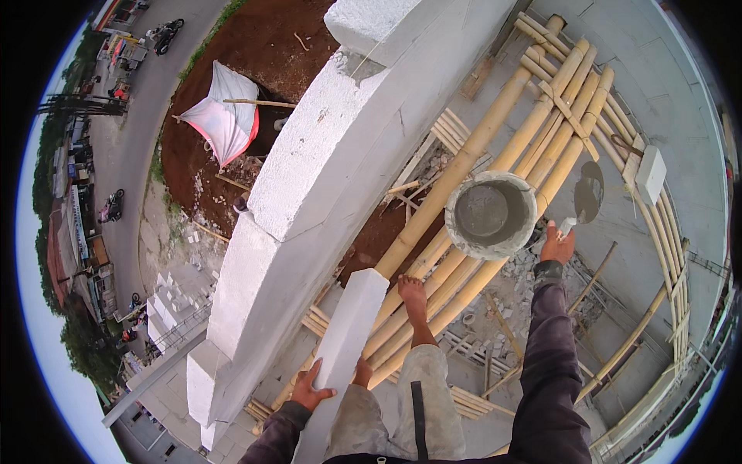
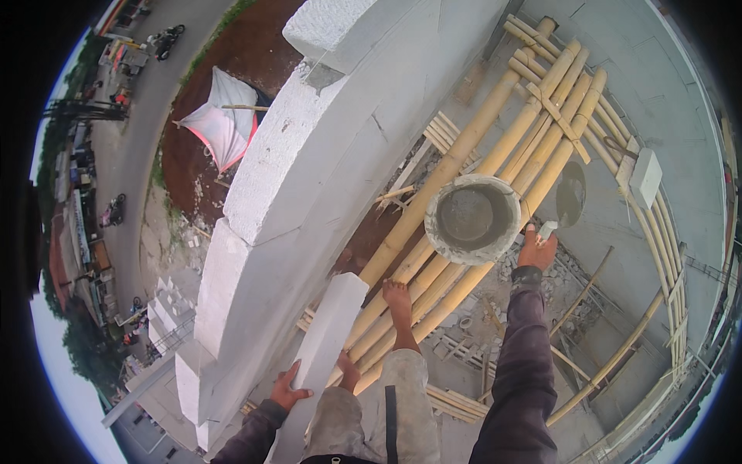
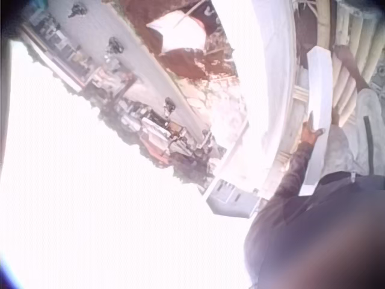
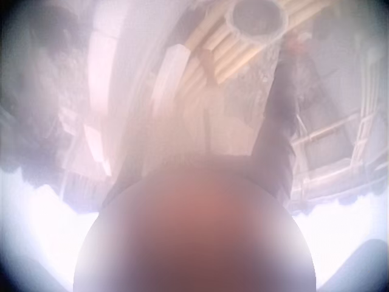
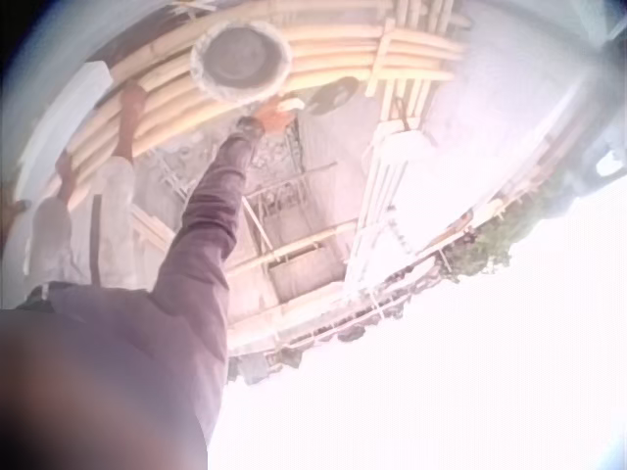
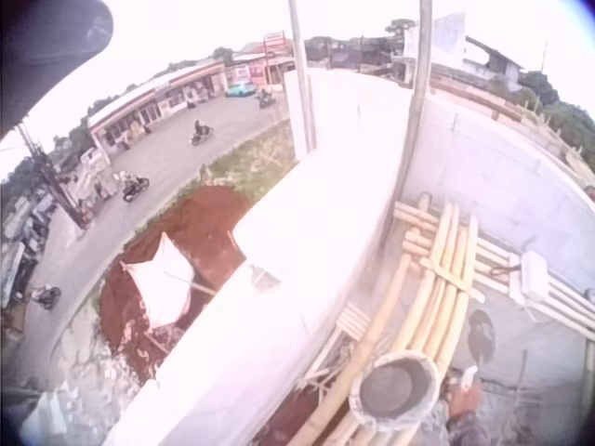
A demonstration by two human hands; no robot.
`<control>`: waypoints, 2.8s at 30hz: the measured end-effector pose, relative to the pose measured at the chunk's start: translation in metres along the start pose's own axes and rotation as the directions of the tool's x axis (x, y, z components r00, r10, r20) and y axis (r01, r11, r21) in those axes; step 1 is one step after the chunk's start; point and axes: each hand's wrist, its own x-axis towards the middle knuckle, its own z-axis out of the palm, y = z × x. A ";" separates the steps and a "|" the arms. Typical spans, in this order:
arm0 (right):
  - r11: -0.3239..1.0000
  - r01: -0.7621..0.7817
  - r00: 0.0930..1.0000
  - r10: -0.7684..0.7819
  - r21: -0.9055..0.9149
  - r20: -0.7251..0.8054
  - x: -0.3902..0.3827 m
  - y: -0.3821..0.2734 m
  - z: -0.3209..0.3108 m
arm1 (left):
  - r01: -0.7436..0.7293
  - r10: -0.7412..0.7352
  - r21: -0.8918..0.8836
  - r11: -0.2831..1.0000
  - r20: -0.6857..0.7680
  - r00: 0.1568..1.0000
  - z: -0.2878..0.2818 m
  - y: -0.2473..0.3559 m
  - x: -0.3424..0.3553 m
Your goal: The person lifts white blocks from a bamboo scaffold, positions them on a partially built wall, and uses a trowel to apply mortar between the blocks. The person repeatedly adjusts the blocks to align them with the existing wall structure.
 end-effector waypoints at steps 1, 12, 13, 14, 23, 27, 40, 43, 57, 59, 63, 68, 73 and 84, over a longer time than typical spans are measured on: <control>0.998 0.056 0.998 -0.056 0.027 0.005 -0.016 -0.005 -0.011 | 0.009 -0.009 0.004 1.000 0.002 1.000 0.002 0.000 0.004; 0.502 0.497 0.718 0.220 -0.708 0.660 -0.044 0.012 0.050 | 0.062 -0.062 0.022 0.998 -0.025 0.998 0.015 -0.017 0.030; 0.475 0.484 0.740 0.226 -0.735 0.633 -0.034 0.021 0.073 | 0.057 -0.057 0.019 0.998 -0.022 0.998 0.015 -0.017 0.032; 0.429 0.477 0.765 0.227 -0.767 0.603 -0.026 0.030 0.096 | 0.057 -0.057 0.018 0.998 -0.023 0.998 0.015 -0.017 0.034; 0.621 0.235 0.778 0.341 -0.747 0.528 -0.057 0.083 0.157 | 0.075 -0.076 -0.066 0.995 -0.021 0.997 0.024 -0.003 0.035; 0.741 0.371 0.653 0.220 -0.559 0.725 -0.040 0.097 0.159 | 0.095 -0.098 -0.084 0.992 -0.026 0.995 0.027 0.000 0.035; 0.823 -0.382 0.267 0.534 -0.421 0.802 -0.018 0.073 0.085 | 0.050 -0.049 0.037 0.998 -0.051 0.998 0.011 0.007 0.037; 0.747 -0.618 0.180 0.436 -0.243 0.882 -0.030 0.066 0.044 | 0.052 -0.050 0.030 0.998 -0.070 0.996 0.010 0.006 0.034; 0.899 -0.437 0.467 0.203 0.025 0.861 -0.115 -0.147 -0.021 | 0.155 -0.158 -0.058 0.986 -0.061 0.986 0.016 -0.043 -0.002; 0.914 -0.396 0.455 0.114 0.086 0.883 -0.134 -0.210 -0.020 | 0.148 -0.151 -0.059 0.987 -0.059 0.987 0.021 -0.057 -0.009; 0.897 -0.409 0.411 0.018 0.167 0.912 -0.160 -0.311 0.023 | 0.113 -0.120 -0.082 0.990 -0.099 0.988 0.030 -0.091 -0.024; 0.702 -0.635 0.407 -0.050 0.322 0.912 -0.162 -0.377 0.108 | 0.149 -0.166 -0.164 0.975 -0.098 0.981 0.048 -0.134 -0.038; 0.593 -0.700 0.448 -0.070 0.398 0.891 -0.208 -0.376 0.127 | 0.133 -0.168 -0.235 0.963 -0.135 0.976 0.064 -0.167 -0.046; 0.511 -0.822 0.281 -0.022 0.252 0.960 -0.369 -0.356 0.094 | 0.145 -0.178 -0.231 0.962 -0.129 0.976 0.060 -0.194 -0.045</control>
